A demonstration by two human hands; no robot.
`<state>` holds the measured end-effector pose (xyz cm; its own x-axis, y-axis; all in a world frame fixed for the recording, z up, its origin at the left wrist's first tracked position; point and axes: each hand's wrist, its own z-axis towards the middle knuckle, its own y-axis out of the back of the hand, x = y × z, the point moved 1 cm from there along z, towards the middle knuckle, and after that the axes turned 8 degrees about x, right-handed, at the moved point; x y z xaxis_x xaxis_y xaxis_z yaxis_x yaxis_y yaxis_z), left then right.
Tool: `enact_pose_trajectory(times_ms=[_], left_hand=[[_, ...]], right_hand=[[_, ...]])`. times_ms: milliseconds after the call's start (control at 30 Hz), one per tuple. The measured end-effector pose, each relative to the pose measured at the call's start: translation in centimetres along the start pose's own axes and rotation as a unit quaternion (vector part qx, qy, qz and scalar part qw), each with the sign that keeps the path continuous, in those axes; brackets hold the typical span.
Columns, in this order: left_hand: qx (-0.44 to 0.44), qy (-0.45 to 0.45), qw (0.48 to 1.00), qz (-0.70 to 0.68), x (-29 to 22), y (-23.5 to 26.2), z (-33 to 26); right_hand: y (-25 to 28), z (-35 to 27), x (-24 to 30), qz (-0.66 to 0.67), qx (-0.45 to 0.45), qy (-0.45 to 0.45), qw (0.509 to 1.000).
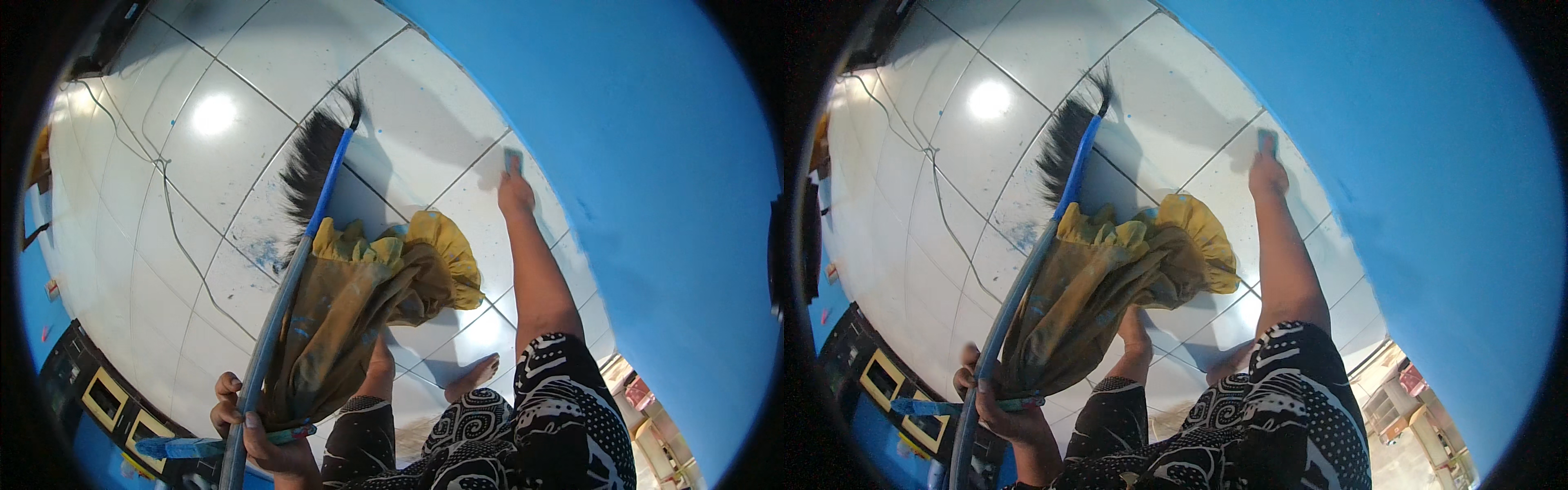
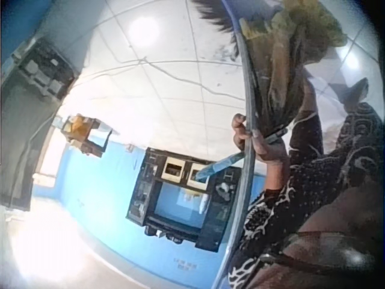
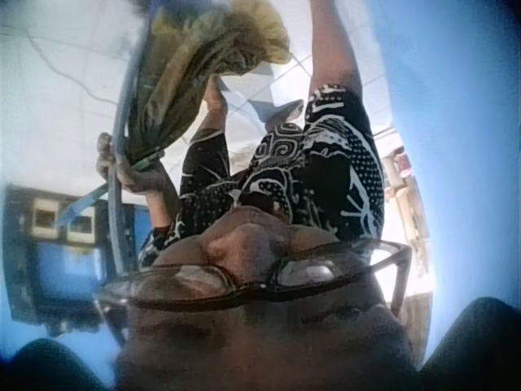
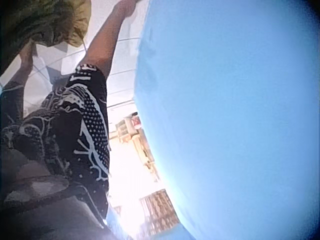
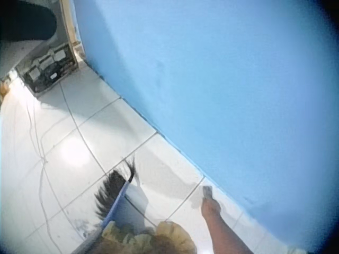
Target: The person scrubs a tiled floor with a blue scrub brush and a yellow cloth, then sweeps the loosened debris with a broom. The person repeats scrubbing and sweeping across different areas of the room.
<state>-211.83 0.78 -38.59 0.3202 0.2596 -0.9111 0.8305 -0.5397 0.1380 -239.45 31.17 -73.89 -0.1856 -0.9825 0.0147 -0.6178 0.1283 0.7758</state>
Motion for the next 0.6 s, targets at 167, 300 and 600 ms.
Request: enact_pose_trajectory(times_ms=[167,300,600], left_hand=[[0.001,0.021,1.0,-0.004,0.0,-0.2,-0.5],[0.0,0.018,1.0,0.011,0.7,1.4,-1.0],[-0.012,-0.003,1.0,0.011,0.3,-0.9,-1.2]], right_hand=[[-5.5,-10.8,-5.4,-0.02,0.093,0.024,0.995],[-8.3,-21.3,-3.1,-0.035,0.215,0.098,0.971],[-2.4,-6.2,4.1,0.14,0.049,-0.018,0.989]])
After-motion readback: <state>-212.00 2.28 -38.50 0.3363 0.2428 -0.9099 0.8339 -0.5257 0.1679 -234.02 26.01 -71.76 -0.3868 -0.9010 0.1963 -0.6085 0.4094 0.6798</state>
